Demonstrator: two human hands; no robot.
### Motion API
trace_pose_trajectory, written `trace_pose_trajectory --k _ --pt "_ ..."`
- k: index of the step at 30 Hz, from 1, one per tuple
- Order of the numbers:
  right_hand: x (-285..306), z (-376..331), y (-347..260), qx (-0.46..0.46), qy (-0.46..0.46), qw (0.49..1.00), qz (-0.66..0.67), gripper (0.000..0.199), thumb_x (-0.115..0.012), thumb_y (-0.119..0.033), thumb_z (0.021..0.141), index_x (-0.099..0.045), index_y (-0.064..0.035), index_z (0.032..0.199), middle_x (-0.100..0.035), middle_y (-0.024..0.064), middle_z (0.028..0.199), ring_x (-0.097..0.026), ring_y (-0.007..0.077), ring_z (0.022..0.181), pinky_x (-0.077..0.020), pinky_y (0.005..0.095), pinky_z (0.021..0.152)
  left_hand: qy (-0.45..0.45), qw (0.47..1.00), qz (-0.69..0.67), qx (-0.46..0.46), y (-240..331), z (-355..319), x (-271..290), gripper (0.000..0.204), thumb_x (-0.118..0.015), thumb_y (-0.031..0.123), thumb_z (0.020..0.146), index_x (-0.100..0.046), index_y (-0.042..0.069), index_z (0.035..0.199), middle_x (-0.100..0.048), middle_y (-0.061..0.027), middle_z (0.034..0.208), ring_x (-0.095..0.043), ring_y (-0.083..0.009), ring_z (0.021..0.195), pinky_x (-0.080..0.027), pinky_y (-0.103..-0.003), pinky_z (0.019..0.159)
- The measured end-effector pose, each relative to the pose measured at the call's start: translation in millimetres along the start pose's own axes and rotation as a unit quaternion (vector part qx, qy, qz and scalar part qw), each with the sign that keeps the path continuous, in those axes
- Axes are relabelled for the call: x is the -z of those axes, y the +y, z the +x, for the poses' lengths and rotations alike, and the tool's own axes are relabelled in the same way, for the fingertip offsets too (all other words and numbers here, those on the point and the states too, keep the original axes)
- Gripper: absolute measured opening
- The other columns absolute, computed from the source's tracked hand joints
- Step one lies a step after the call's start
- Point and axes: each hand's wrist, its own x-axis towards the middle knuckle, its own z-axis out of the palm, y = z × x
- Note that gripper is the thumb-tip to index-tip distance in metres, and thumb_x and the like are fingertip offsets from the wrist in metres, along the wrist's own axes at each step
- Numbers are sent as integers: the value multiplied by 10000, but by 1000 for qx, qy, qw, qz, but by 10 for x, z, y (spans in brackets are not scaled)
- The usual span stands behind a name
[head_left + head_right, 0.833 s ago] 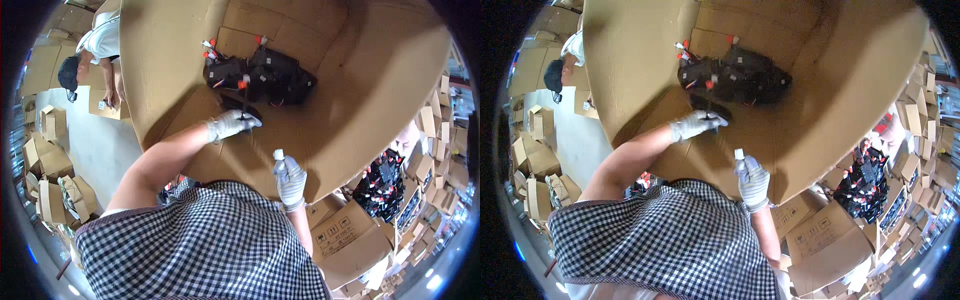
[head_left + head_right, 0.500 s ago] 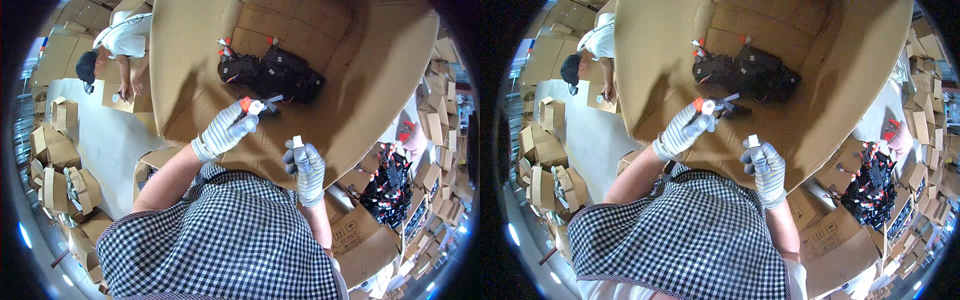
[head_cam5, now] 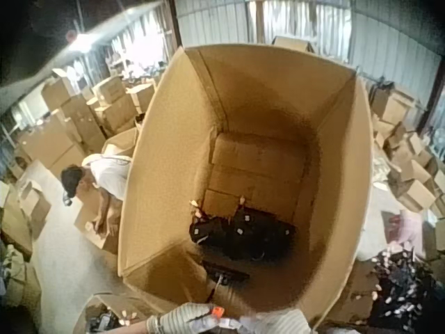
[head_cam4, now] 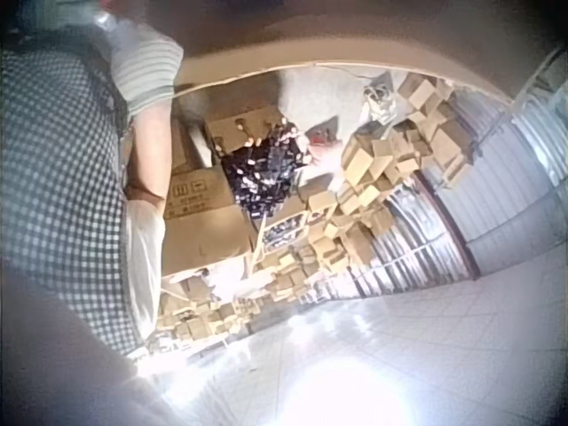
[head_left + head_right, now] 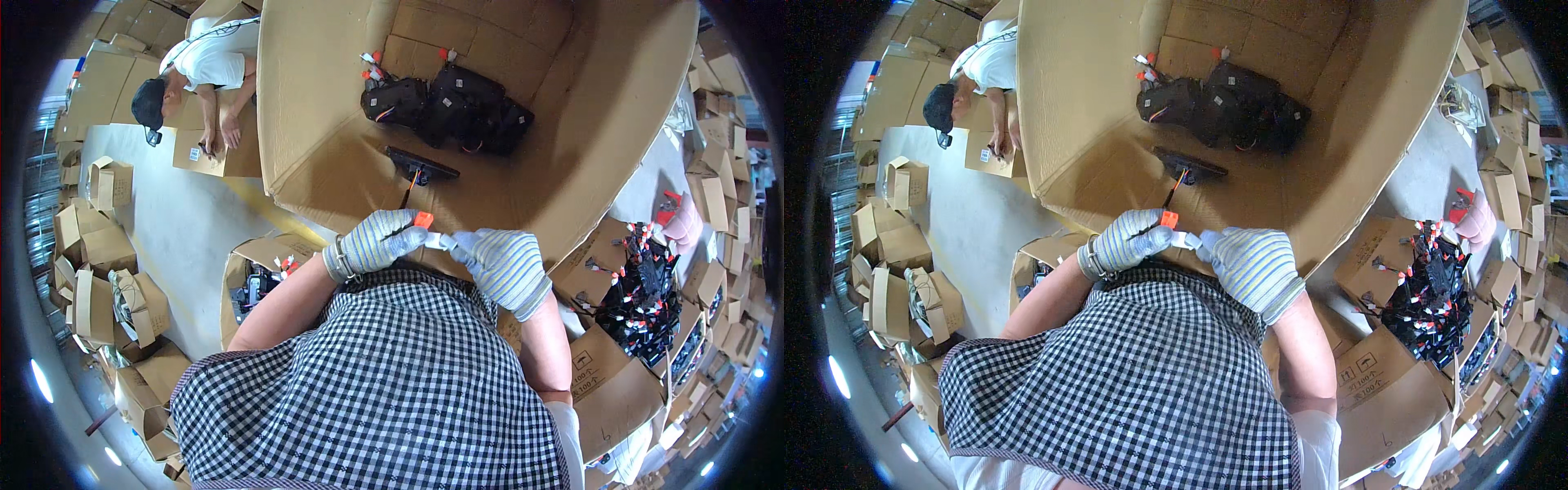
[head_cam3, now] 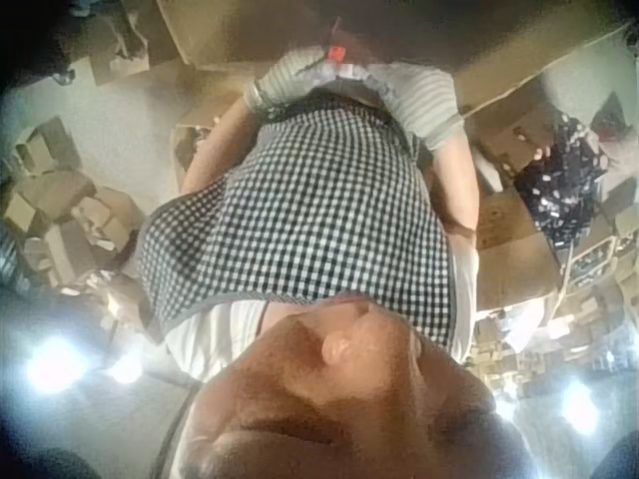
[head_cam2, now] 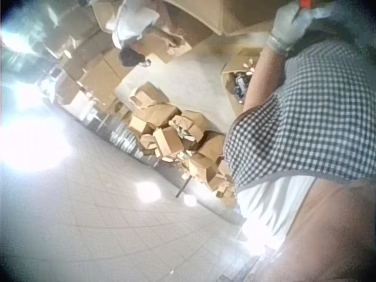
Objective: The person tests digital display meters by connecting their wire harnesses to a power connector by hand, puts the tested meters into cardboard boxes, and moves the boxes across the floor.
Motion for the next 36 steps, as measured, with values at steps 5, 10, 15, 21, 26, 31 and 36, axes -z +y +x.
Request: trace_pose_trajectory --k 5,10,15,21,26,31,36 --pt "-270 -38 82 83 -50 992 77 168 -526 -267 821 -613 -127 787 -610 84 658 -598 292 613 -444 394 523 -99 993 67 22 -8 -56 -83 431 -439 431 908 -580 25 939 -598 -168 801 -585 -323 727 -461 -377 658" --pt "-545 -65 0 66 -24 982 173 147 -492 -232 817 -590 -128 783 -606 100 675 -596 306 637 -444 413 540 -74 997 -22 30 -138 -129 -107 422 -444 420 915 -586 26 961 -617 -149 841 -599 -278 766 -466 -354 724" --pt "-893 -57 71 35 48 960 272 233 -474 -322 883 -608 -137 838 -607 96 694 -592 305 653 -455 403 576 -82 972 -126 182 -312 -66 -140 405 -496 428 899 -616 43 939 -580 -21 759 -512 -128 697 -430 -297 651" --pt "-1022 -118 27 -25 -8 956 291 248 -465 -333 897 -603 -134 842 -606 102 696 -591 314 657 -460 407 579 -59 896 -270 348 -339 -123 -259 410 -545 485 865 -593 99 737 -453 30 598 -372 -81 558 -301 -252 502" --pt "-1034 -225 -61 -59 -40 947 312 256 -478 -341 890 -614 -126 867 -616 111 717 -598 317 663 -466 416 574 -80 877 -291 375 -198 -216 -256 446 -563 535 832 -574 109 701 -427 36 552 -335 -91 483 -250 -258 442" --pt "-1101 -260 -93 -34 6 949 314 262 -473 -329 889 -615 -110 862 -615 128 728 -590 331 655 -471 415 574 -103 898 -230 362 -139 -285 -199 464 -558 545 823 -567 111 658 -416 34 524 -346 -95 474 -242 -258 433" --pt "-1053 -248 -80 -42 -26 946 321 261 -527 -298 875 -650 -70 909 -644 127 773 -618 306 680 -492 357 583 -111 868 -282 393 -130 -308 -202 430 -547 525 848 -606 102 799 -363 71 515 -293 -61 434 -205 -246 385"
